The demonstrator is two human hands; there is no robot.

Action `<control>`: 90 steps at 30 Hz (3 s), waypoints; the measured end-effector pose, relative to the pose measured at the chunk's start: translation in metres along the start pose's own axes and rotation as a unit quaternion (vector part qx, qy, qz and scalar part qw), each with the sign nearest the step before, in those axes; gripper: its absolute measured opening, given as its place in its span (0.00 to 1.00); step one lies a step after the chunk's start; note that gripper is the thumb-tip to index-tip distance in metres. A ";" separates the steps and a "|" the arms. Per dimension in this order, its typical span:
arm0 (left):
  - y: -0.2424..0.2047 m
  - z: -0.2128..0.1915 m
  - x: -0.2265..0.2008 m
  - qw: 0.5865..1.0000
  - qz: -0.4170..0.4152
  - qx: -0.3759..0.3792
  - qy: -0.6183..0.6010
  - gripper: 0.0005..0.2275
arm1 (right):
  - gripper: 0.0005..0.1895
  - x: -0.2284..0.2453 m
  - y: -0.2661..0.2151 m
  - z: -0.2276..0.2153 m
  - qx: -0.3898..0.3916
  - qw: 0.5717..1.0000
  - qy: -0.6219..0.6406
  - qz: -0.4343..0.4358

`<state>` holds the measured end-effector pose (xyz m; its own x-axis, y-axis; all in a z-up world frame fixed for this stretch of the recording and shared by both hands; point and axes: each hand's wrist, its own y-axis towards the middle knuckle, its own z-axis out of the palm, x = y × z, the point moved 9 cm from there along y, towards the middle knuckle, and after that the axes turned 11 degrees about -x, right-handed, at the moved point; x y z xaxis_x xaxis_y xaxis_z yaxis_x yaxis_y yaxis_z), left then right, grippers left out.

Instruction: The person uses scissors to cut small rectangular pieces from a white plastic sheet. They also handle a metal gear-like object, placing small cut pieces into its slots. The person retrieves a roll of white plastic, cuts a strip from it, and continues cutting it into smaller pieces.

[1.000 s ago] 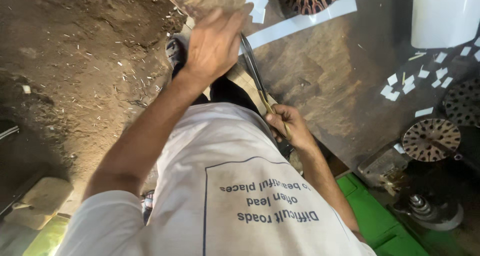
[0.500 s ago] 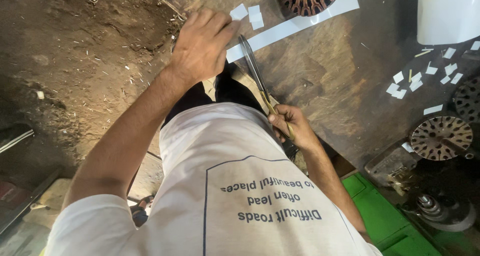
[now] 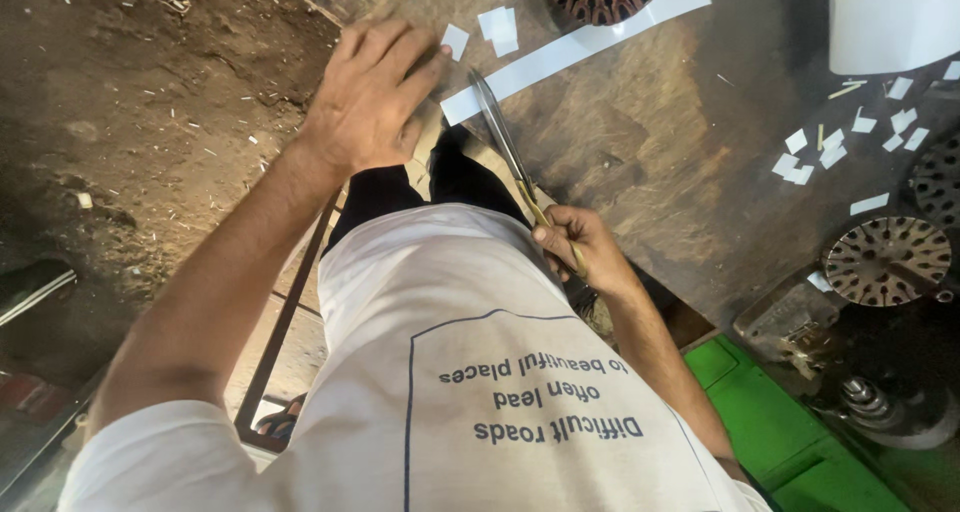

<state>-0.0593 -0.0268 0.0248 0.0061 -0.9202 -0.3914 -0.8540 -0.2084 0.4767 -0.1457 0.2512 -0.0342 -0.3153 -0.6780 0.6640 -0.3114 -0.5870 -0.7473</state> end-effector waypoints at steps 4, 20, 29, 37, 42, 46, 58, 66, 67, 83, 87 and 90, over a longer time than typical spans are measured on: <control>-0.009 0.010 0.003 0.997 0.066 -0.025 0.037 0.13 | 0.17 0.002 0.000 0.002 0.001 1.000 0.009 -0.002; -0.080 0.016 0.014 0.781 -0.484 -0.094 -0.383 0.13 | 0.18 0.005 -0.002 -0.001 0.004 1.000 0.017 0.025; -0.095 0.068 -0.016 0.528 -0.640 -0.233 -0.508 0.10 | 0.18 0.004 -0.002 -0.003 0.007 0.999 0.018 0.043; -0.084 0.075 -0.017 0.544 -0.624 -0.275 -0.489 0.11 | 0.18 0.008 -0.003 -0.001 0.011 0.999 0.017 0.030; -0.082 0.076 -0.015 0.561 -0.596 -0.298 -0.490 0.09 | 0.18 0.010 -0.004 0.000 0.011 0.999 0.016 0.031; -0.085 0.076 -0.014 0.565 -0.599 -0.303 -0.480 0.08 | 0.18 0.011 -0.004 0.000 0.007 0.999 0.011 0.032; -0.085 0.073 -0.012 0.589 -0.599 -0.290 -0.459 0.07 | 0.18 0.009 -0.004 -0.002 0.001 1.000 0.007 0.028; -0.084 0.072 -0.011 0.584 -0.613 -0.277 -0.455 0.06 | 0.20 -0.008 -0.002 -0.014 0.011 0.999 0.026 -0.015; -0.084 0.072 -0.011 0.573 -0.616 -0.280 -0.463 0.06 | 0.21 -0.007 -0.006 -0.015 0.023 0.998 0.043 -0.035; -0.071 0.072 -0.010 0.556 -0.609 -0.287 -0.488 0.07 | 0.25 0.001 -0.018 0.005 0.013 0.998 0.056 -0.012; -0.072 0.070 -0.010 0.558 -0.605 -0.292 -0.488 0.07 | 0.24 0.005 -0.016 0.009 0.012 0.999 0.051 -0.009; -0.071 0.069 -0.009 0.568 -0.603 -0.287 -0.480 0.06 | 0.19 0.005 -0.013 0.010 0.005 0.999 0.037 0.003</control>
<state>-0.0348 0.0190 -0.0596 -0.1152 0.5548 -0.8240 -0.2173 -0.8235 -0.5241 -0.1345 0.2512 -0.0211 -0.3833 -0.6475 0.6587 -0.2998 -0.5873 -0.7518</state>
